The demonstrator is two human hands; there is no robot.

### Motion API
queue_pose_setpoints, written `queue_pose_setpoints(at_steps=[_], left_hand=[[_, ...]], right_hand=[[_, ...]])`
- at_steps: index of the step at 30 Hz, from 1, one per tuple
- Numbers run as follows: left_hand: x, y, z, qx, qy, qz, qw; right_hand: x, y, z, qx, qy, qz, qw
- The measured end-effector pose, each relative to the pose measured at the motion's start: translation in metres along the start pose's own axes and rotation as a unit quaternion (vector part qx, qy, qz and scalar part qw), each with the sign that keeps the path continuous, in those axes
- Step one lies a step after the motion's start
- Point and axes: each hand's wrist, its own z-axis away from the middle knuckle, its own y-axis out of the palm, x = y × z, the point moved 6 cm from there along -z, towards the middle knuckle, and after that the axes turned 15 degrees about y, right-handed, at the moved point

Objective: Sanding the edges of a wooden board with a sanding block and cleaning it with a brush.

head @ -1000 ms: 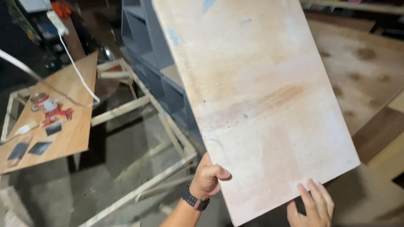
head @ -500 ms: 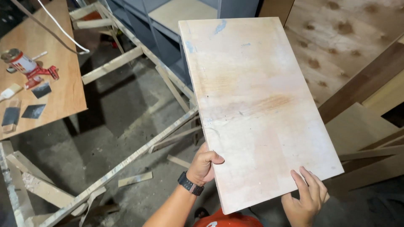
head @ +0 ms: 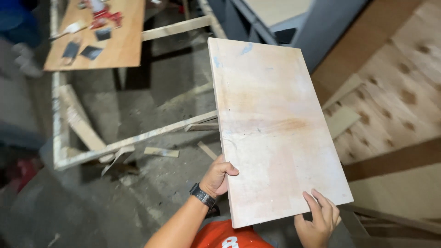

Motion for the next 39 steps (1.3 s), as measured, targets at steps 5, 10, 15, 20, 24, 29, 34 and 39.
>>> queue_pose_setpoints(at_steps=[5, 10, 15, 20, 24, 29, 34, 39], left_hand=[[0.000, -0.032, 0.027, -0.062, 0.045, 0.013, 0.997], [-0.002, -0.084, 0.056, -0.167, 0.103, 0.001, 0.981], [-0.026, -0.121, 0.074, -0.220, 0.141, -0.003, 0.965], [-0.059, -0.174, 0.093, -0.278, 0.170, -0.002, 0.945], [-0.086, -0.241, 0.113, -0.328, 0.164, -0.007, 0.930], [-0.143, -0.277, 0.136, -0.276, 0.157, 0.041, 0.947], [-0.184, -0.339, 0.158, -0.291, 0.113, 0.023, 0.950], [-0.179, -0.386, 0.165, -0.319, 0.126, 0.052, 0.938]], right_hand=[[-0.013, 0.043, -0.005, 0.068, -0.032, -0.037, 0.996], [0.002, 0.084, -0.005, 0.163, -0.069, -0.074, 0.981], [0.038, 0.125, -0.009, 0.251, -0.097, -0.079, 0.960], [0.095, 0.158, 0.000, 0.303, -0.137, -0.065, 0.941], [0.131, 0.195, 0.036, 0.314, -0.152, -0.057, 0.936], [0.192, 0.238, 0.091, 0.401, -0.077, -0.033, 0.912], [0.247, 0.286, 0.129, 0.369, -0.102, -0.084, 0.920], [0.284, 0.314, 0.133, 0.352, -0.110, -0.082, 0.926]])
